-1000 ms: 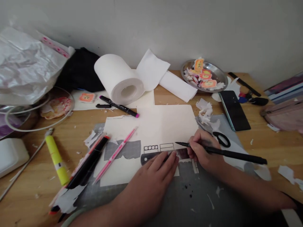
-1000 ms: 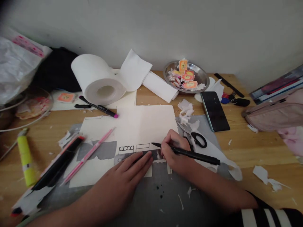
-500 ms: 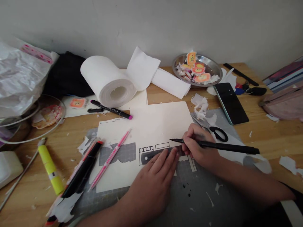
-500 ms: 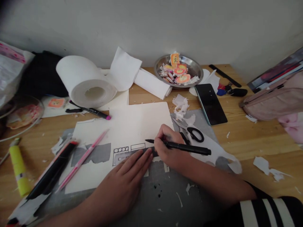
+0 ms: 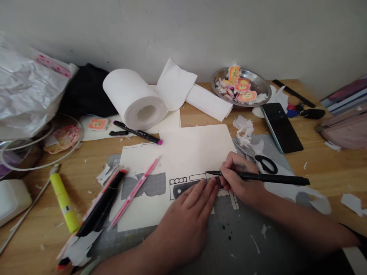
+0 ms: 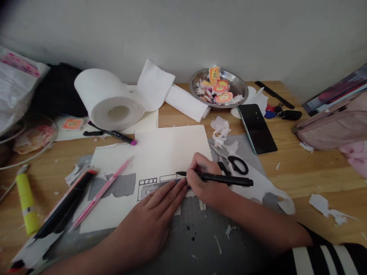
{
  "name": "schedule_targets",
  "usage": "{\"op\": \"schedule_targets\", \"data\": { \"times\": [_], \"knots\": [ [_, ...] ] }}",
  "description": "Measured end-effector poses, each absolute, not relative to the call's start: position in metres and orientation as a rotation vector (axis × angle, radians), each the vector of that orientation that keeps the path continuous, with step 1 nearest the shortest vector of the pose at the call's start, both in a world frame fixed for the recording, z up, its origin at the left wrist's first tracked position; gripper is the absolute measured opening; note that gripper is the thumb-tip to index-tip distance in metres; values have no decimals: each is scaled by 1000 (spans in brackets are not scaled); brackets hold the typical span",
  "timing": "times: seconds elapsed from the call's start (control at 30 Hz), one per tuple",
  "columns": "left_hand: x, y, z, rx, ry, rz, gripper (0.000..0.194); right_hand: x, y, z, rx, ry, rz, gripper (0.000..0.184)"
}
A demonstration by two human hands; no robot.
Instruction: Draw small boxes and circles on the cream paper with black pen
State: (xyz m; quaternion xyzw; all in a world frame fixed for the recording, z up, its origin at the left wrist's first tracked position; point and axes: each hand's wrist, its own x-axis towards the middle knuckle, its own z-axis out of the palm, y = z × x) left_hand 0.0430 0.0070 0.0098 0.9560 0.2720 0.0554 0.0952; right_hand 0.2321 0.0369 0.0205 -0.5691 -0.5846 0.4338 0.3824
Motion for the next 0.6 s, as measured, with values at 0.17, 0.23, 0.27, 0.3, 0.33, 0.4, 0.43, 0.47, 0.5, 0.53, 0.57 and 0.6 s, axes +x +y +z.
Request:
{"op": "schedule_targets", "data": {
  "times": [0.17, 0.23, 0.27, 0.3, 0.33, 0.4, 0.43, 0.47, 0.5, 0.53, 0.57, 0.6],
  "knots": [
    [43, 7, 11, 2792, 812, 163, 66, 232, 37, 21, -1429, -1489, 1115, 19],
    [43, 7, 11, 2788, 817, 176, 66, 232, 36, 20, -1426, -1485, 1122, 19],
    [43, 7, 10, 2786, 823, 180, 67, 232, 36, 20, -1425, -1484, 1126, 19],
    [44, 6, 10, 2781, 826, 183, 67, 232, 36, 20, -1427, -1484, 1131, 19],
    [44, 6, 10, 2775, 832, 184, 68, 232, 36, 20, -1432, -1485, 1139, 18],
    [44, 6, 10, 2761, 844, 187, 68, 232, 36, 20, -1440, -1494, 1144, 19],
    [44, 6, 10, 2756, 851, 190, 68, 232, 36, 20, -1440, -1502, 1145, 19],
    [45, 6, 10, 2754, 856, 195, 68, 233, 37, 20, -1438, -1511, 1146, 19],
    [45, 6, 10, 2752, 858, 200, 68, 233, 37, 20, -1439, -1518, 1146, 19],
    [45, 6, 11, 2750, 860, 201, 68, 233, 37, 20, -1438, -1522, 1146, 19],
    [45, 6, 11, 2748, 861, 201, 67, 234, 37, 19, -1437, -1524, 1152, 19],
    [45, 5, 11, 2746, 860, 201, 67, 234, 37, 18, -1437, -1523, 1162, 19]
  ]
}}
